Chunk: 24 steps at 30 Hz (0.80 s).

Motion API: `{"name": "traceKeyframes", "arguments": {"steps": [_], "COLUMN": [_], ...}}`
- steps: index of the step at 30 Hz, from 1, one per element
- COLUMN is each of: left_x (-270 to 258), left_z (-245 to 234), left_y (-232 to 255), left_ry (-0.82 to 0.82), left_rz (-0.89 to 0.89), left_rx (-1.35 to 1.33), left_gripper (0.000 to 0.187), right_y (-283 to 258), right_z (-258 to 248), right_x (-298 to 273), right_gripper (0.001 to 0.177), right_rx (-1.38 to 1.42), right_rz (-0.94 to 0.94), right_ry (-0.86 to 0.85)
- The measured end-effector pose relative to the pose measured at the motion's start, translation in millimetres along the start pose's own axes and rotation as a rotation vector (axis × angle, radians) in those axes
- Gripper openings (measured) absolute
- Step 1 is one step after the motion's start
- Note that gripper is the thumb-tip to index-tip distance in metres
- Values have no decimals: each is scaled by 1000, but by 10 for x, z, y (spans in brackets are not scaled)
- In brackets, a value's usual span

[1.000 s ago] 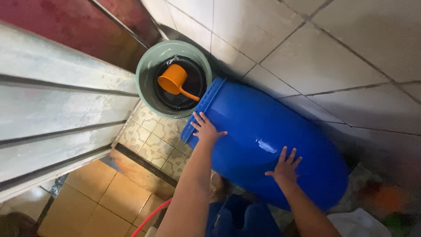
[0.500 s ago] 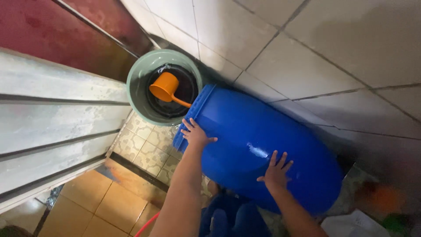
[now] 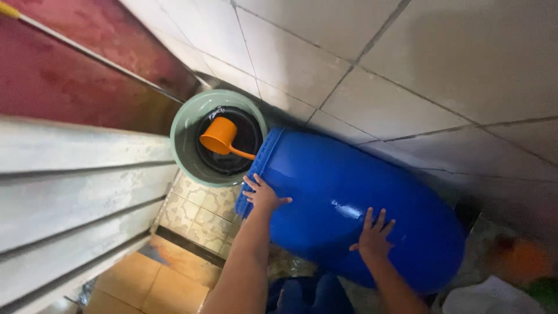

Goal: Cleaning a large blue plastic barrel using water and a scrubber in a bathroom.

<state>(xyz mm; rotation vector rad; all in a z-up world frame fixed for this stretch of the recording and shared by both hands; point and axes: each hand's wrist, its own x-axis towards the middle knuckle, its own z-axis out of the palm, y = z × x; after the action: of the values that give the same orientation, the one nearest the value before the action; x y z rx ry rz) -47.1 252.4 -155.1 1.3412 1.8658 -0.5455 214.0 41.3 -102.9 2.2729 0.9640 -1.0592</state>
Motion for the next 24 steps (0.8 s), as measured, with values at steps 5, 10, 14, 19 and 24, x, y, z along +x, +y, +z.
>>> {"name": "traceKeyframes", "arguments": {"steps": [5, 10, 14, 19, 24], "left_x": [-33, 70, 55, 108, 120], "left_z": [-13, -38, -82, -69, -70], "left_y": [-7, 70, 78, 126, 99], "left_ry": [-34, -117, -116, -124, -136], "left_rz": [-7, -90, -99, -124, -117], "left_rx": [41, 115, 132, 156, 195], "left_gripper": [168, 170, 169, 169, 170], "right_y": [69, 51, -28, -22, 0], "right_z": [141, 218, 174, 131, 210], "right_x": [131, 145, 104, 82, 135], "right_gripper": [153, 157, 157, 154, 155], "right_rx": [17, -15, -38, -62, 27], "right_rz": [28, 47, 52, 46, 35], "right_ry": [40, 28, 79, 107, 115]}}
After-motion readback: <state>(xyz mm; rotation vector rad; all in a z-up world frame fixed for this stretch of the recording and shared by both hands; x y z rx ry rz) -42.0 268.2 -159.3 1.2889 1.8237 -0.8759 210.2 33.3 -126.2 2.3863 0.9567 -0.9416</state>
